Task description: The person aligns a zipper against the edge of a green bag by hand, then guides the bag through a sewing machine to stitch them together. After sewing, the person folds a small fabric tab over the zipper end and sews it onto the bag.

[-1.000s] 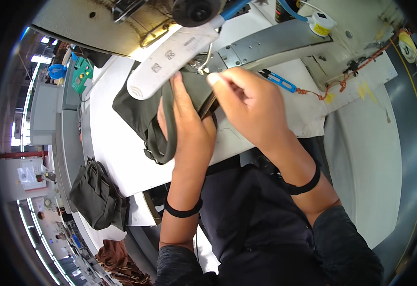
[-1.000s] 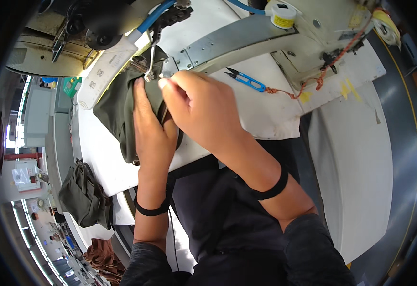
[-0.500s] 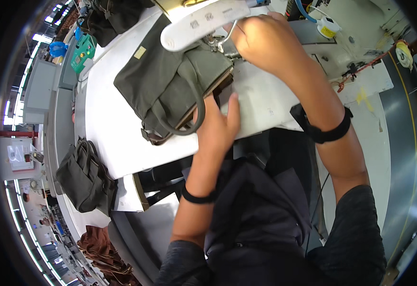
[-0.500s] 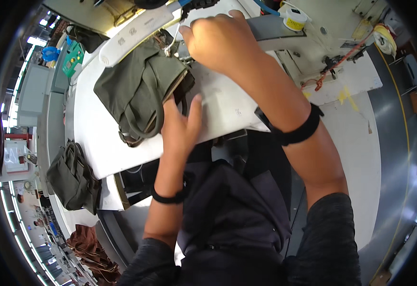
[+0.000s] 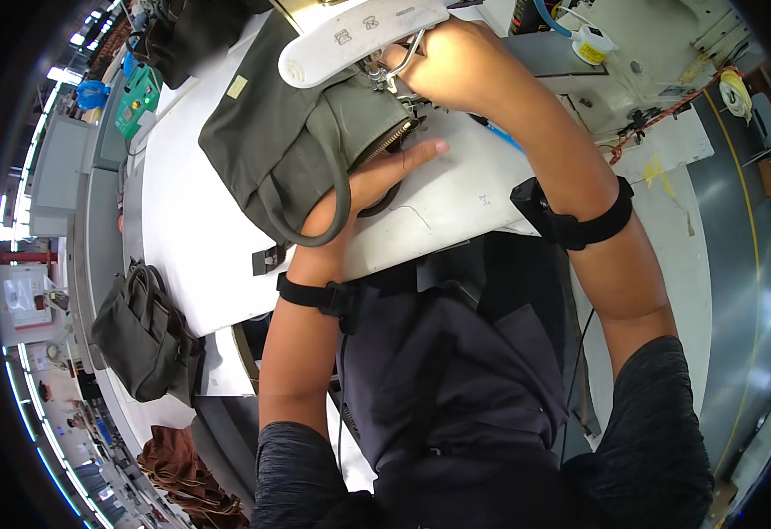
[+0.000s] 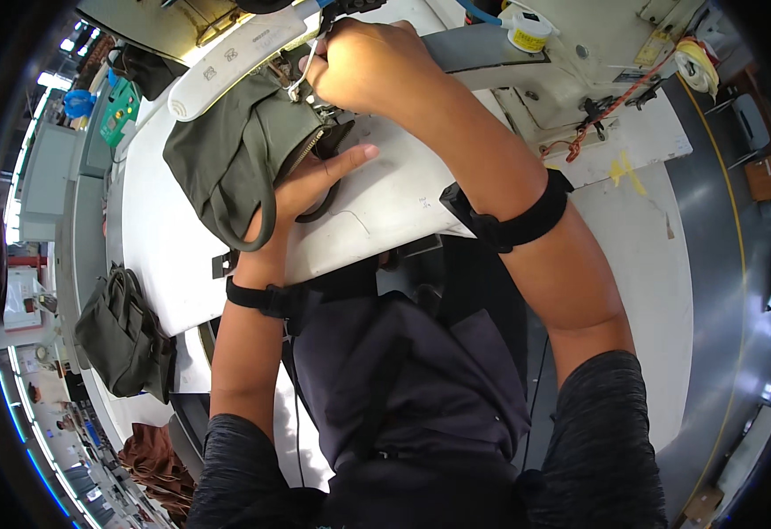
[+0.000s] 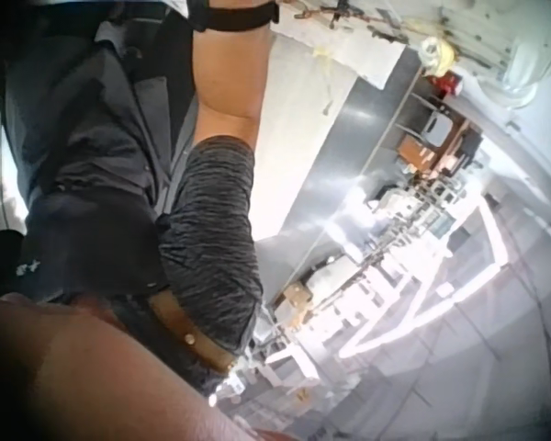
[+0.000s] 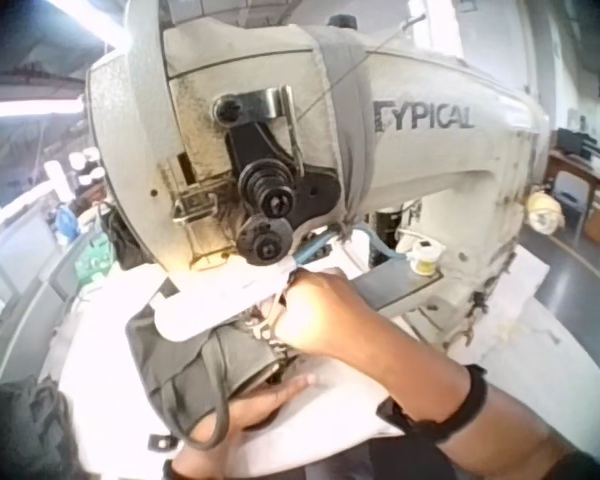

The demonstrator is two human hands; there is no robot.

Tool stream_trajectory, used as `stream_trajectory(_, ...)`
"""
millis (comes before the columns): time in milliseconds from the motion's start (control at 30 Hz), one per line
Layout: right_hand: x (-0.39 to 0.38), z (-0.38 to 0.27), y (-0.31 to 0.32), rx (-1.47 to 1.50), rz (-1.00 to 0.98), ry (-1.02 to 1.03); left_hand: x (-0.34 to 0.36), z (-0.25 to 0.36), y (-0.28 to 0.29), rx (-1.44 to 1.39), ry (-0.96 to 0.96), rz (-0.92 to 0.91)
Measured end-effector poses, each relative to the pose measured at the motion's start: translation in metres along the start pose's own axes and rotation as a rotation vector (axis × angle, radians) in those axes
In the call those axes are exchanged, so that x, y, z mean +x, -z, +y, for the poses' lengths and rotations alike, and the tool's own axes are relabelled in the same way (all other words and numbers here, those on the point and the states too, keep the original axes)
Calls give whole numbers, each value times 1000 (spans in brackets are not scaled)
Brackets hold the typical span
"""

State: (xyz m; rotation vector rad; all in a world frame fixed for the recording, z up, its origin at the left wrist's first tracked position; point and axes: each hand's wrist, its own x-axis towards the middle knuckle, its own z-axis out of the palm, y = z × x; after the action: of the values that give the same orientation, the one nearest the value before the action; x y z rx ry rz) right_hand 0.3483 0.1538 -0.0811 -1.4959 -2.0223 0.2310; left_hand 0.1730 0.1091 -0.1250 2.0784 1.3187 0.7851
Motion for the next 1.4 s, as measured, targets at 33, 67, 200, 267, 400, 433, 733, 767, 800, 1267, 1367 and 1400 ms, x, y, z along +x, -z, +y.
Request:
stream_trajectory(33,-4,0,3,88,108,-34,-2,0,0,-6,-6,-3)
stream_trajectory(67,-4,3,0,82,111,-38,-4,-1,2,87,-57,36)
stream_trajectory(200,-6,4,-17,65,426,98,-25,-19,4,86,-146,131)
stream_trajectory(267,-8,-3,-27,68,591,179,-45,-23,3,-562,59,137)
stream_trajectory(400,-15,8,-38,-103,835,216,-30,15,4,-1153,275,331)
stream_trajectory(433,-16,5,-40,-99,835,221,-30,15,9,-1152,272,338)
stream_trajectory(733,-36,-2,-32,114,759,146,-41,14,24,-1476,549,79)
stream_trajectory(767,-37,-1,-27,264,736,169,-42,19,25,-1449,550,3)
stream_trajectory(800,-41,-1,-22,480,743,189,-52,28,27,-1453,553,-3)
stream_trajectory(1267,-36,-8,-8,782,617,193,-18,10,30,412,-514,410)
stream_trajectory(1367,-39,-20,7,922,440,-34,-18,3,32,367,-534,431)
stream_trajectory(1400,-44,-24,27,758,213,-160,-19,0,34,326,-531,444)
